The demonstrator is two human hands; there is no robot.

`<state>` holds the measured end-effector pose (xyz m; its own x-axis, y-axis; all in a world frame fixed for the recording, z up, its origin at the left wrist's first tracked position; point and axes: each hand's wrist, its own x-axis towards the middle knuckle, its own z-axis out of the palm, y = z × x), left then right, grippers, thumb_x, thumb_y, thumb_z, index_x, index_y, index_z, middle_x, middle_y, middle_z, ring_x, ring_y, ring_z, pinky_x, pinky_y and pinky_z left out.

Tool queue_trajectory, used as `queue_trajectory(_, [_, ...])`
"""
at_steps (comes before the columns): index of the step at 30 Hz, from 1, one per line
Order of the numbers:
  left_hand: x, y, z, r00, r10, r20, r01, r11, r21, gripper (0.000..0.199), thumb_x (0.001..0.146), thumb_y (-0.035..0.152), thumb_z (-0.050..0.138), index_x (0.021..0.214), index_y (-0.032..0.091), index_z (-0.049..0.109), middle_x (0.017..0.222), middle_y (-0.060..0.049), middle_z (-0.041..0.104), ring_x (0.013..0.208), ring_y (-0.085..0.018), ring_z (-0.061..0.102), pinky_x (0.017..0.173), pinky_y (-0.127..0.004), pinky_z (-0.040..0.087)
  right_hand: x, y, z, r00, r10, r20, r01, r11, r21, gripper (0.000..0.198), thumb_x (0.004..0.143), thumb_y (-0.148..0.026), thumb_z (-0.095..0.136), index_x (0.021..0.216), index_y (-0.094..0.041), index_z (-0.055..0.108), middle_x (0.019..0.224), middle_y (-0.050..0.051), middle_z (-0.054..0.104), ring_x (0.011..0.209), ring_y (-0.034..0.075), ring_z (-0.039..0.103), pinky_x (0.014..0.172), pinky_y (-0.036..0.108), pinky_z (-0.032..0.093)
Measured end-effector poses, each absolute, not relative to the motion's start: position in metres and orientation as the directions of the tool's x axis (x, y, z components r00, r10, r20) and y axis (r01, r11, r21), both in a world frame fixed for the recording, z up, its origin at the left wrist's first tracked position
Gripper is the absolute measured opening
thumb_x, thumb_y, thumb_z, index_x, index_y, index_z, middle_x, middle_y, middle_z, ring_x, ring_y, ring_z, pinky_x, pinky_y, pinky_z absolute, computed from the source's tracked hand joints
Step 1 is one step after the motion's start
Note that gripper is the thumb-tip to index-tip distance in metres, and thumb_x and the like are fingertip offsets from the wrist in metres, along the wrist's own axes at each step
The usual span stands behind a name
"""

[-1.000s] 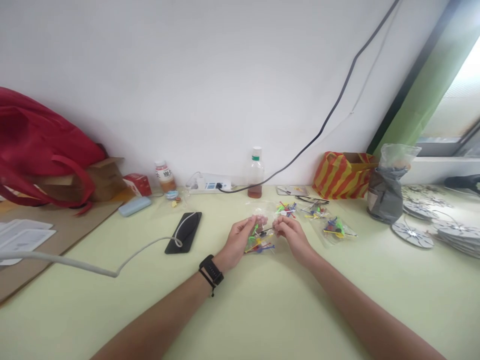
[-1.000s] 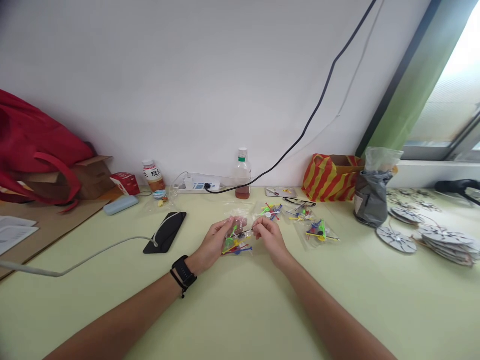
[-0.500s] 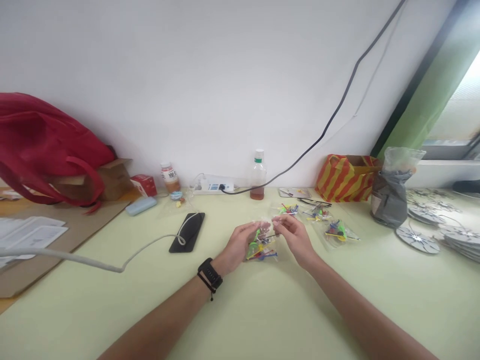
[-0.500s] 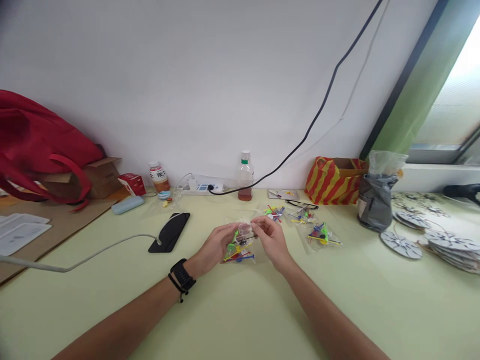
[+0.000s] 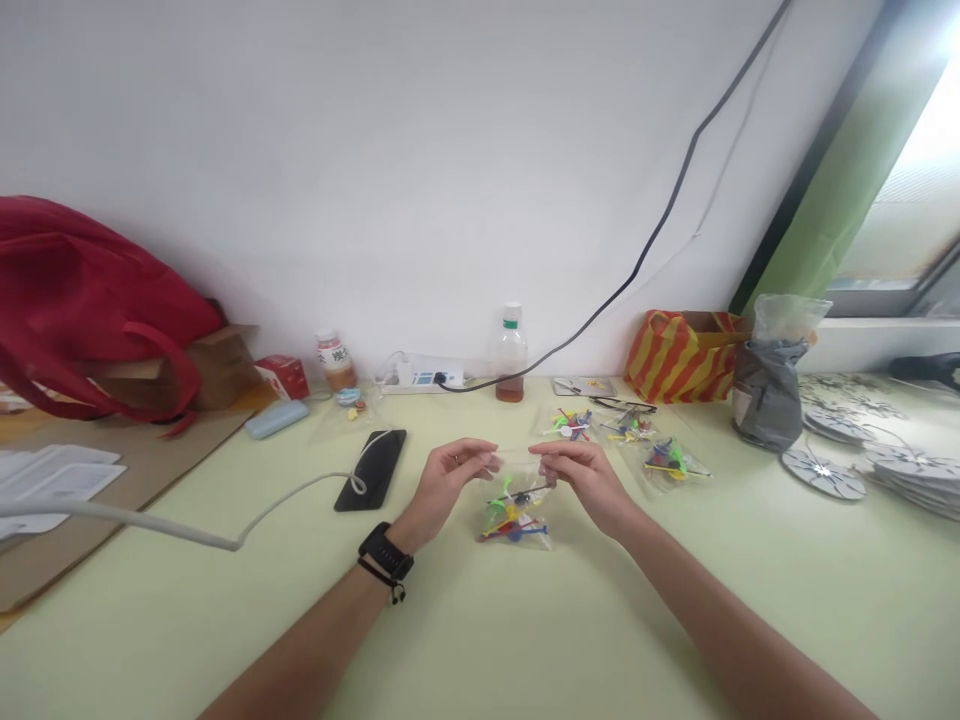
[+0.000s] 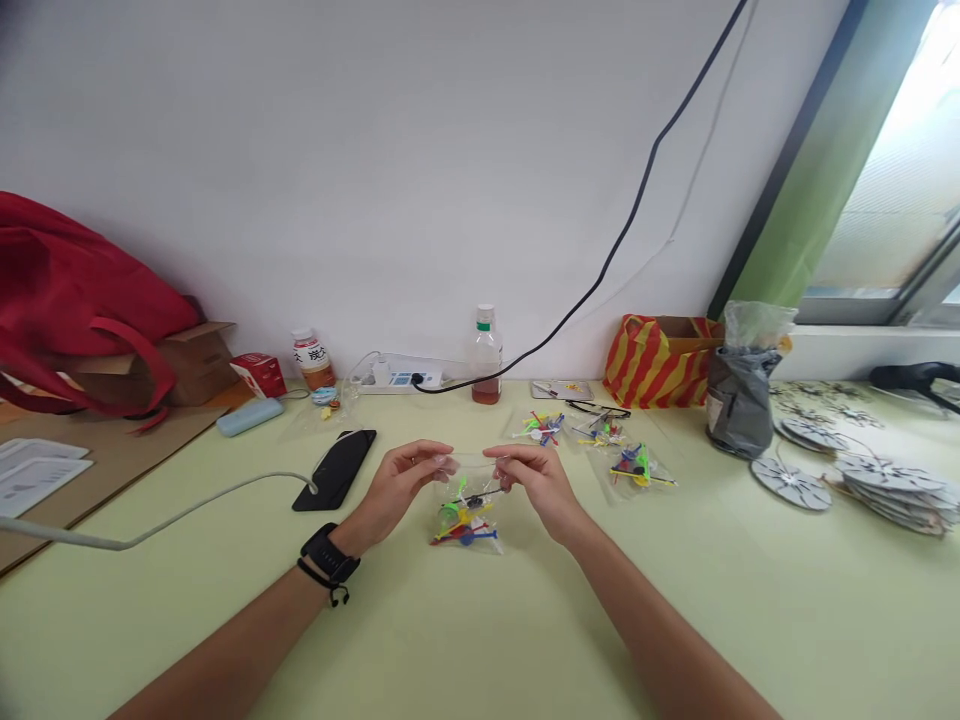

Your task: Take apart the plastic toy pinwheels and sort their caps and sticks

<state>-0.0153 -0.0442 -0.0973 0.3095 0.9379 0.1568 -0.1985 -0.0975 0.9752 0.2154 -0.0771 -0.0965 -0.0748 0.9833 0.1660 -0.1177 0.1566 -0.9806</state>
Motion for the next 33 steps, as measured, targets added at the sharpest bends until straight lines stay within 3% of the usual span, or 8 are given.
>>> queue_trajectory(6, [-0.014, -0.046, -0.095, 0.363, 0.922, 0.138, -0.343, -0.006, 0.939, 0.041, 0.090, 0.046, 0.066, 0.115, 0.014, 0.074, 0.097, -0.015, 0.077, 0.081, -0.023, 0.071, 0.083, -0.037, 0.055, 0.211, -0.080, -0.096, -0.058, 0.966, 0.251, -0.007, 0.251, -0.968, 0.025, 0.084, -0.038, 0.066, 0.097, -0.026, 0.083, 0.073, 0.003, 0.066, 0.065, 0.016, 0.054, 0.064, 0.033, 0.048])
queue_trajectory(8, [-0.014, -0.048, -0.091, 0.376, 0.917, 0.129, -0.312, -0.005, 0.950, 0.047, 0.091, 0.052, 0.063, 0.118, 0.014, 0.073, 0.098, -0.016, 0.077, 0.082, -0.024, 0.071, 0.082, -0.038, 0.055, 0.210, -0.082, -0.095, -0.085, 0.945, 0.315, 0.032, 0.318, -0.947, 0.025, 0.086, -0.038, 0.064, 0.099, -0.028, 0.083, 0.074, 0.003, 0.066, 0.066, 0.017, 0.054, 0.065, 0.033, 0.047])
queue_trajectory(10, [-0.014, -0.048, -0.089, 0.350, 0.928, 0.130, -0.217, -0.055, 0.975, 0.044, 0.086, 0.047, 0.072, 0.117, 0.016, 0.072, 0.093, -0.013, 0.078, 0.080, -0.023, 0.071, 0.080, -0.035, 0.055, 0.211, -0.083, -0.094, -0.112, 0.929, 0.353, 0.063, 0.361, -0.930, 0.026, 0.087, -0.038, 0.063, 0.100, -0.028, 0.083, 0.074, 0.003, 0.065, 0.069, 0.018, 0.055, 0.067, 0.033, 0.047])
queue_trajectory(13, [-0.014, -0.048, -0.090, 0.302, 0.942, 0.150, -0.091, -0.128, 0.988, 0.037, 0.076, 0.036, 0.085, 0.106, 0.016, 0.076, 0.082, -0.008, 0.077, 0.076, -0.020, 0.070, 0.075, -0.031, 0.054, 0.211, -0.083, -0.093, -0.116, 0.936, 0.333, 0.030, 0.338, -0.941, 0.033, 0.090, -0.042, 0.058, 0.107, -0.026, 0.081, 0.081, 0.005, 0.066, 0.076, 0.020, 0.058, 0.073, 0.034, 0.049])
queue_trajectory(17, [-0.014, -0.047, -0.094, 0.288, 0.944, 0.159, -0.101, -0.136, 0.986, 0.034, 0.071, 0.031, 0.088, 0.100, 0.017, 0.078, 0.094, -0.010, 0.078, 0.089, -0.023, 0.071, 0.081, -0.032, 0.056, 0.208, -0.081, -0.094, -0.060, 0.972, 0.228, -0.085, 0.222, -0.971, 0.046, 0.092, -0.055, 0.056, 0.121, -0.024, 0.073, 0.086, 0.005, 0.067, 0.078, 0.020, 0.061, 0.072, 0.034, 0.051])
queue_trajectory(20, [-0.015, -0.046, -0.094, 0.303, 0.940, 0.159, -0.104, -0.133, 0.986, 0.035, 0.071, 0.031, 0.089, 0.101, 0.017, 0.078, 0.096, -0.010, 0.078, 0.092, -0.023, 0.071, 0.084, -0.032, 0.055, 0.205, -0.081, -0.093, -0.058, 0.984, 0.167, -0.023, 0.166, -0.986, 0.038, 0.082, -0.055, 0.072, 0.101, -0.022, 0.076, 0.084, 0.005, 0.070, 0.078, 0.020, 0.063, 0.072, 0.033, 0.051])
queue_trajectory(23, [-0.014, -0.047, -0.093, 0.307, 0.936, 0.169, -0.060, -0.159, 0.986, 0.032, 0.076, 0.035, 0.085, 0.101, 0.018, 0.078, 0.092, -0.008, 0.078, 0.084, -0.020, 0.070, 0.077, -0.029, 0.054, 0.203, -0.082, -0.092, -0.090, 0.983, 0.163, -0.017, 0.162, -0.987, 0.032, 0.075, -0.050, 0.080, 0.087, -0.021, 0.074, 0.084, 0.005, 0.071, 0.077, 0.020, 0.063, 0.073, 0.034, 0.052])
queue_trajectory(33, [-0.013, -0.045, -0.094, 0.323, 0.924, 0.208, 0.017, -0.225, 0.974, 0.026, 0.082, 0.042, 0.079, 0.087, 0.016, 0.079, 0.072, -0.005, 0.071, 0.065, -0.015, 0.061, 0.062, -0.026, 0.049, 0.205, -0.080, -0.095, -0.043, 0.983, 0.181, 0.032, 0.182, -0.983, 0.032, 0.078, -0.053, 0.076, 0.081, -0.021, 0.076, 0.074, 0.004, 0.068, 0.069, 0.018, 0.060, 0.065, 0.032, 0.050])
